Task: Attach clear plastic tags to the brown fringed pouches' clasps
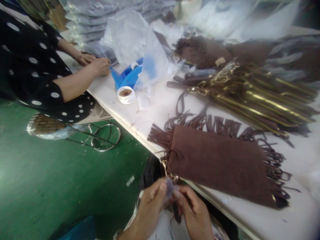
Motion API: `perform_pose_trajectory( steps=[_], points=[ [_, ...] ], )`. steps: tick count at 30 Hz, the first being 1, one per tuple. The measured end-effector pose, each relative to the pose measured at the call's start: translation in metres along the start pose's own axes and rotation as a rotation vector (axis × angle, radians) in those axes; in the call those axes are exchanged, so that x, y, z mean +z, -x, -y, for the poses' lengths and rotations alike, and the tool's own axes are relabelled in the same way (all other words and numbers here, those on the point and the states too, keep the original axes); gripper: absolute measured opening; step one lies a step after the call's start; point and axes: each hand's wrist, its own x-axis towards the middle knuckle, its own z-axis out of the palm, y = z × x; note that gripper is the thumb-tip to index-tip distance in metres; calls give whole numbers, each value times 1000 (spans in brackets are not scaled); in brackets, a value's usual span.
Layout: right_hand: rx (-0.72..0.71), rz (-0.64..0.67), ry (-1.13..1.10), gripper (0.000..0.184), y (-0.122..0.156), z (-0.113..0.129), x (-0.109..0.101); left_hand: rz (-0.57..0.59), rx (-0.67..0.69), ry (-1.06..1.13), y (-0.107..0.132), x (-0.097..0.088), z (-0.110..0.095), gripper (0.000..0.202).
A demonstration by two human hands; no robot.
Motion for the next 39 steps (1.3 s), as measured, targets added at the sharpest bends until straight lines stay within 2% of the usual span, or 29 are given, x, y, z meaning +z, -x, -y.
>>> perform_pose_trajectory(
  steps=[3, 12, 18, 24, 28, 34, 39],
  points=[
    [9, -24, 81, 37, 1, 4, -2, -7, 39, -105, 1, -8, 3, 42],
    [-17, -81, 120, 40, 1, 12, -4, 73, 24, -14, 0, -10, 15, 35],
    [-44, -91, 114, 37, 3, 21, -3, 67, 45, -61, -2, -13, 8, 33],
    [-42, -153, 147, 37, 5, 23, -2, 43, 26, -35, -3, -6, 2, 30],
    [-50, -234, 196, 39, 6, 27, 0, 35, 18, 35, -5, -2, 1, 29],
    [-140, -335, 323, 39, 3, 25, 3, 34, -24, 176, -10, 1, -2, 30],
    [-297, -374, 414, 35, 0, 25, 2, -44, -129, 441, -15, 13, 1, 26]
  ],
)
